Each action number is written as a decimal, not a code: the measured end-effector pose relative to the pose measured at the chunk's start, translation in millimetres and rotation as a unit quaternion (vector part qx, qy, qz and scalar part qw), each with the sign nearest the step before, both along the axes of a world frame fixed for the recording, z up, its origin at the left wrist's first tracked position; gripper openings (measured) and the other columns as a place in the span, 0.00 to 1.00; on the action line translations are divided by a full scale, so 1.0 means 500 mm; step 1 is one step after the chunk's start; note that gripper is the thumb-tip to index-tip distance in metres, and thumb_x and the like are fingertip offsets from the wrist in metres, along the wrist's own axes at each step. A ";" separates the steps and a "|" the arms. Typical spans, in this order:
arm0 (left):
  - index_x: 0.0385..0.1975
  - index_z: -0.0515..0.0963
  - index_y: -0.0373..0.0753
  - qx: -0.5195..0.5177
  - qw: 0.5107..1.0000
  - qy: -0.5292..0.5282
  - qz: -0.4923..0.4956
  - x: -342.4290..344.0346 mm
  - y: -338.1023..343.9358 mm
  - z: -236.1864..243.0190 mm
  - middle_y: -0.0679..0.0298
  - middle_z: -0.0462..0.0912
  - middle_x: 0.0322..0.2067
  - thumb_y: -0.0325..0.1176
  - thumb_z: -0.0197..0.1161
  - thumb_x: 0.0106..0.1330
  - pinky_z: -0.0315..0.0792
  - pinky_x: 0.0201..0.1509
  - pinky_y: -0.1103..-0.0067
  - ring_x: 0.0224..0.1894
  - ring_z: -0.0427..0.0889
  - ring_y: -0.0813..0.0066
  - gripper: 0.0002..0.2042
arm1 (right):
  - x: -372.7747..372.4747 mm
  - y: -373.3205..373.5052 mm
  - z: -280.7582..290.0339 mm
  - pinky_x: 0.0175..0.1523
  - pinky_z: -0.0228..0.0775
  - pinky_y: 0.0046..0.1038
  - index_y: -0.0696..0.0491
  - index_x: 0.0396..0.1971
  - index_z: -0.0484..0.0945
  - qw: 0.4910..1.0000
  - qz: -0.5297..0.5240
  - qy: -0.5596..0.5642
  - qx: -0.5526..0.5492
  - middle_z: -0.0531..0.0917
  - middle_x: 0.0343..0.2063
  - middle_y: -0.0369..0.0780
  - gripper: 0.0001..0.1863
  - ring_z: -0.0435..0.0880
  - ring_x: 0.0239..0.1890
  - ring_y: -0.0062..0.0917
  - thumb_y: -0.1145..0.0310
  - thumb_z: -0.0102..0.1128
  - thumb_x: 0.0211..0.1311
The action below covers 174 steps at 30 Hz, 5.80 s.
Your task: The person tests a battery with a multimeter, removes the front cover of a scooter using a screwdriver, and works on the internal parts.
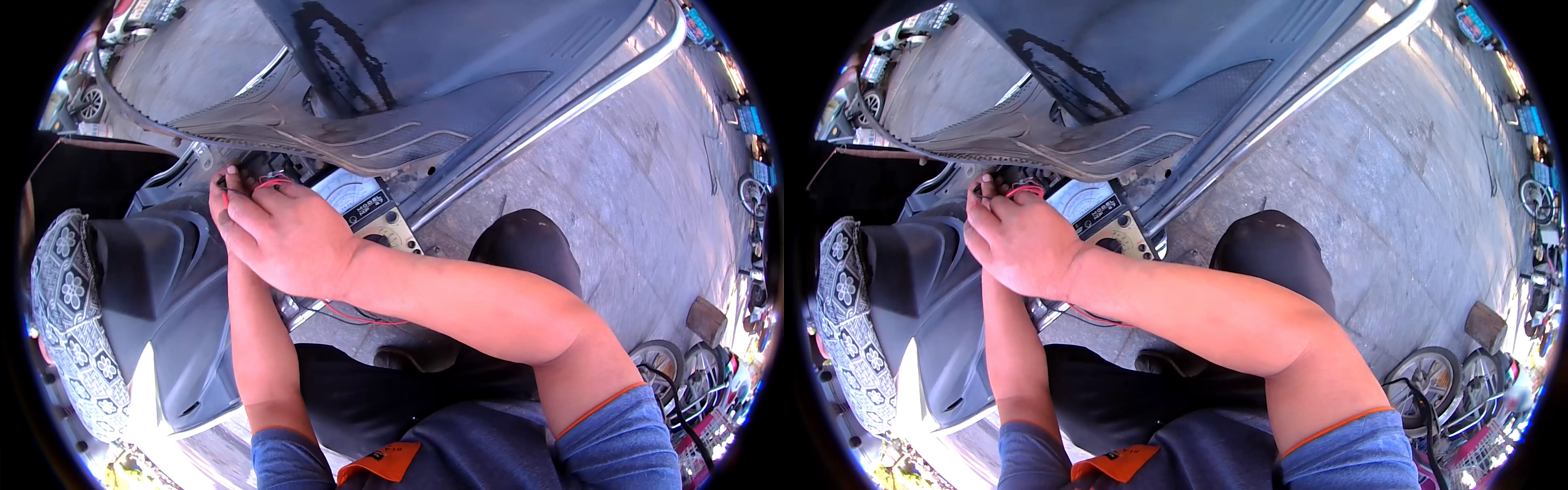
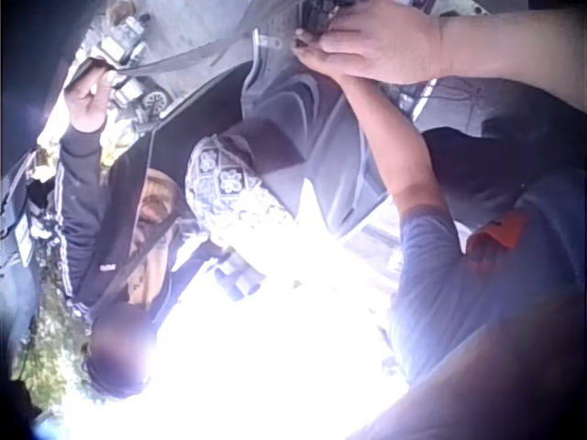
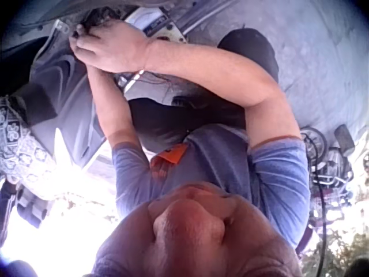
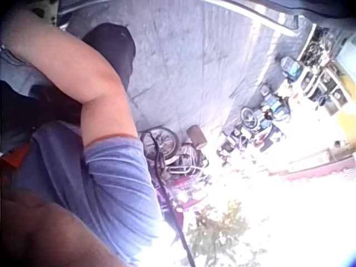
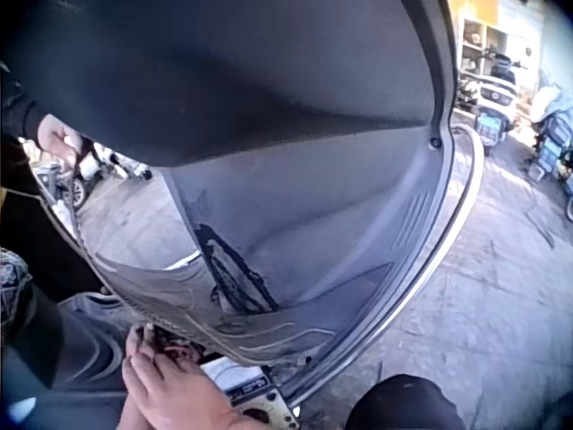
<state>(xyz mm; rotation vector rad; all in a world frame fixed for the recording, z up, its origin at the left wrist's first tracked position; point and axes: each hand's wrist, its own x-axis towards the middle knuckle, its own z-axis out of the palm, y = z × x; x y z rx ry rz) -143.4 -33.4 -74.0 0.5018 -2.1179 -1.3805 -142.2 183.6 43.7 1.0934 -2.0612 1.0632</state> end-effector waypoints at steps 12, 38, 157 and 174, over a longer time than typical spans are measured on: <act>0.53 0.82 0.34 0.090 0.992 -0.076 0.052 0.000 -0.002 0.023 0.68 0.81 0.28 0.39 0.60 0.83 0.72 0.34 0.77 0.28 0.75 0.80 0.14 | 0.012 0.035 0.056 0.36 0.77 0.36 0.52 0.50 0.86 0.991 0.107 -0.076 -0.021 0.76 0.34 0.37 0.20 0.82 0.30 0.33 0.69 0.68 0.54; 0.75 0.68 0.30 0.433 0.846 0.067 -0.303 0.281 0.154 0.271 0.54 0.79 0.64 0.15 0.51 0.53 0.72 0.73 0.66 0.66 0.81 0.62 0.40 | 0.073 0.088 0.085 0.42 0.81 0.32 0.44 0.53 0.92 0.976 0.195 -0.072 0.061 0.82 0.39 0.35 0.26 0.85 0.38 0.31 0.80 0.74 0.52; 0.49 0.74 0.36 0.187 0.773 -0.380 -0.473 0.406 0.494 -0.303 0.50 0.87 0.41 0.49 0.81 0.55 0.78 0.49 0.63 0.45 0.86 0.60 0.30 | 0.235 0.296 -0.022 0.46 0.82 0.51 0.57 0.39 0.85 0.690 0.303 -0.381 0.536 0.90 0.34 0.52 0.13 0.90 0.40 0.52 0.65 0.59 0.61; 0.66 0.76 0.41 0.014 0.858 -0.448 -0.251 0.386 0.470 -0.326 0.44 0.83 0.61 0.53 0.74 0.64 0.76 0.67 0.57 0.64 0.83 0.45 0.34 | 0.208 0.297 -0.118 0.51 0.78 0.54 0.54 0.47 0.78 0.655 0.328 -0.376 0.567 0.89 0.40 0.52 0.15 0.88 0.46 0.52 0.59 0.54 0.70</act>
